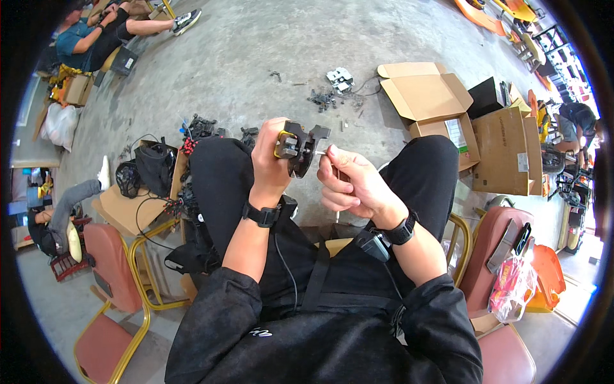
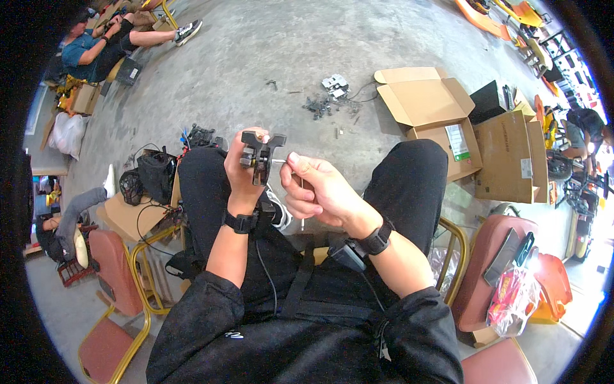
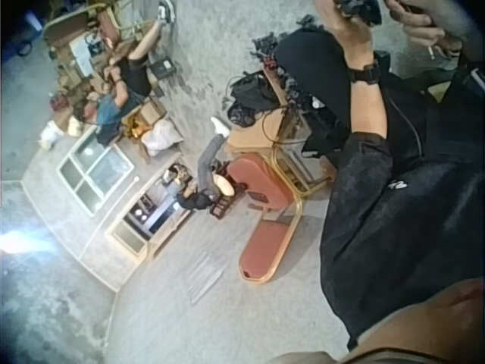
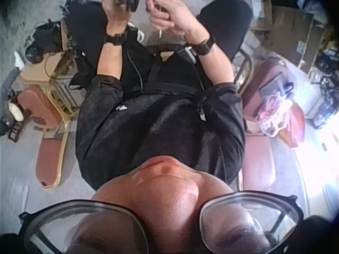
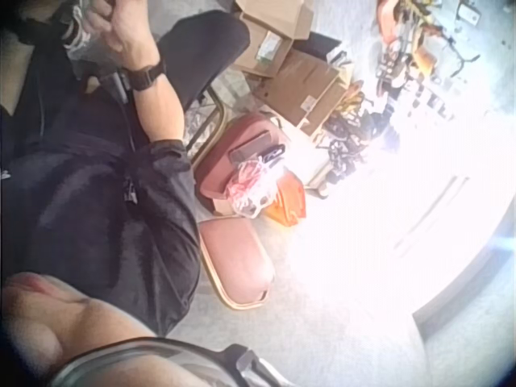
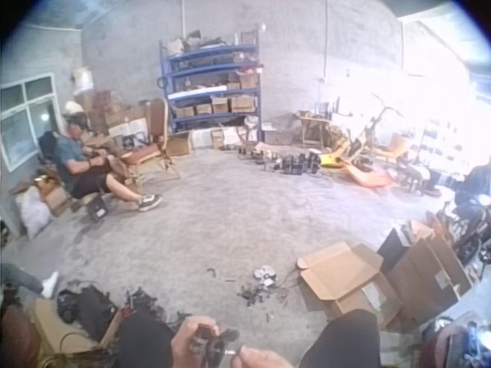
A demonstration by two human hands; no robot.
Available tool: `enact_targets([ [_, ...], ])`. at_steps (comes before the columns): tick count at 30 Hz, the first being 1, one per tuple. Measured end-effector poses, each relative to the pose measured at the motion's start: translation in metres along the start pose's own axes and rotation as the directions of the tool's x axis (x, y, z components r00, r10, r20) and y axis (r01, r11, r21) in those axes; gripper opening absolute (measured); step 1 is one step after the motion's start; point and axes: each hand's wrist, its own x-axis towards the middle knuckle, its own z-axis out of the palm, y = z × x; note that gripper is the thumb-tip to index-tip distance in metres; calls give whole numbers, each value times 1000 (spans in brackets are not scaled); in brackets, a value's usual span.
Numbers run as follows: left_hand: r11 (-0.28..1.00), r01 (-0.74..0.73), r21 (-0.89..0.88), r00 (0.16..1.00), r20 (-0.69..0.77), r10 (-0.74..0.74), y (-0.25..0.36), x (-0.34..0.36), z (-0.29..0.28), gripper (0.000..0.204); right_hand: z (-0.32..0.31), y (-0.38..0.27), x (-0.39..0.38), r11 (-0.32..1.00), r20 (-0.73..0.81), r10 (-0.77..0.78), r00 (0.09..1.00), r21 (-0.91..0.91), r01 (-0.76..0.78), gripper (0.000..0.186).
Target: The person uses a pair of pliers and a thin metal tool to remove and replace components inside a small black mechanical assembly while sitting on a chair.
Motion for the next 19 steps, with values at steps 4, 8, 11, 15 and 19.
enact_targets([
  [4,986,-53,157,998,30,49,1,1,-3,18,-2,-1,-2,996,-15,-1,1000,94,2,34],
  [8,958,-113,264,994,36,108,4,4,-4,16,1,-8,-7,967,-1,100,995,233,-97,32],
  [11,959,-138,246,990,53,129,7,6,-5,15,-1,-9,-7,1000,10,0,1000,4,0,33],
  [15,978,-101,184,994,62,90,8,5,-4,16,-5,0,1,819,-54,-264,963,-541,194,24],
  [19,987,158,-38,980,131,-152,0,-8,0,20,4,-4,-1,-498,406,-511,758,-858,124,7],
])
